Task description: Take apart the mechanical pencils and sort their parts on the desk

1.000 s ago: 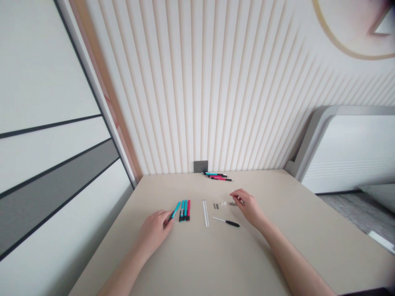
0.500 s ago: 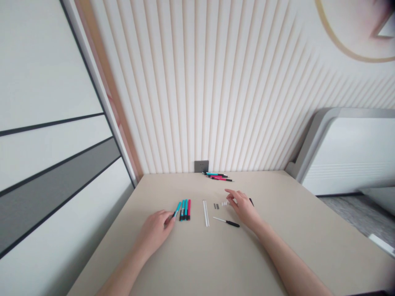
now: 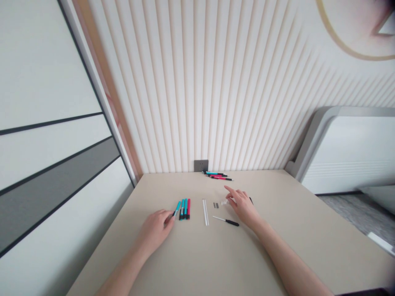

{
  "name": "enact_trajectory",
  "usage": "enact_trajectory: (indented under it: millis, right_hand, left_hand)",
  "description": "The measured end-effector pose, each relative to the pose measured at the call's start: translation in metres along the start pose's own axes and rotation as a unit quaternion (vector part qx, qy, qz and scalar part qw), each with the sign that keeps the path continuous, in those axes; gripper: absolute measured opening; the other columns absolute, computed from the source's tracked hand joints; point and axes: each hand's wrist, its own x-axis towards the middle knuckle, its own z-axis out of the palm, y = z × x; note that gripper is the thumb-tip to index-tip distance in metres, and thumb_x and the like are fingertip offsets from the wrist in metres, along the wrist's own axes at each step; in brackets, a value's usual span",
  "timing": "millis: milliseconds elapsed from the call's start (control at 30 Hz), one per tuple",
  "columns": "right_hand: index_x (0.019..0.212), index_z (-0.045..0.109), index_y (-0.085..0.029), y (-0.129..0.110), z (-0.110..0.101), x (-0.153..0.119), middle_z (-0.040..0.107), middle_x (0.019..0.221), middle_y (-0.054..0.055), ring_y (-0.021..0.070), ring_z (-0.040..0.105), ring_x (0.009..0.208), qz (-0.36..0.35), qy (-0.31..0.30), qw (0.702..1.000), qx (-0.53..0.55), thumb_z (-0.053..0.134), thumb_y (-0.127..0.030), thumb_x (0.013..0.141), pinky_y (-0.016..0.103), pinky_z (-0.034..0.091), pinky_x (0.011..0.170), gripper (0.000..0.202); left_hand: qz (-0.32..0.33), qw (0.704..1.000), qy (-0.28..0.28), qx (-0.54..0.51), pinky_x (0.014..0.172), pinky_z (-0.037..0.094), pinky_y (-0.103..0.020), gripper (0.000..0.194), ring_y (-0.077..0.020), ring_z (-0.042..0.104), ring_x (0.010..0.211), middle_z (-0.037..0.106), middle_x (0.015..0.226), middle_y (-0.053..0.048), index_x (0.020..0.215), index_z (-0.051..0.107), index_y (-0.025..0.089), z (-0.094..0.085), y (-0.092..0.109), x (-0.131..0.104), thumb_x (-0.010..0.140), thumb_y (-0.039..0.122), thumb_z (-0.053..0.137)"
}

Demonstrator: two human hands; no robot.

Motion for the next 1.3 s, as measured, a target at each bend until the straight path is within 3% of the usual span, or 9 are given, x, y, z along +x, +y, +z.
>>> enact_trajectory:
  millis: [533,1067,1300]
  right_hand:
    - [0.146,0.031,-0.022,-0.008,-0.006,0.002,0.073,0.098,0.004,0.0213,0.060,0.094,-0.044,-0.018,0.996,-0.070,0.047,-0.007,0.091,0.037,0.040,0.088,0.060]
    - [0.141,0.041,-0.026,-0.011,-0.011,0.001,0.073,0.104,0.006,0.0218,0.060,0.100,-0.022,-0.049,0.997,-0.050,0.049,-0.013,0.090,0.038,0.040,0.090,0.053]
    - [0.135,0.048,-0.027,-0.011,-0.018,-0.001,0.071,0.105,0.005,0.0217,0.059,0.100,-0.012,-0.028,0.999,-0.027,0.051,-0.012,0.090,0.038,0.039,0.089,0.047]
  left_hand:
    - [-0.005,1.000,0.003,-0.014,0.073,0.040,-0.027,0.028,-0.0181,0.060,0.076,0.068,0.084,-0.005,0.101,0.069,0.019,0.000,0.001,-0.001,0.091,0.029,0.045]
    - [-0.009,1.000,0.002,-0.010,0.072,0.041,-0.027,0.028,-0.0182,0.061,0.075,0.068,0.083,-0.005,0.100,0.070,0.019,-0.001,0.002,0.001,0.091,0.030,0.046]
    - [-0.014,1.000,0.005,-0.015,0.074,0.042,-0.027,0.029,-0.0183,0.061,0.078,0.069,0.087,-0.006,0.100,0.070,0.019,-0.001,0.001,0.001,0.090,0.031,0.046]
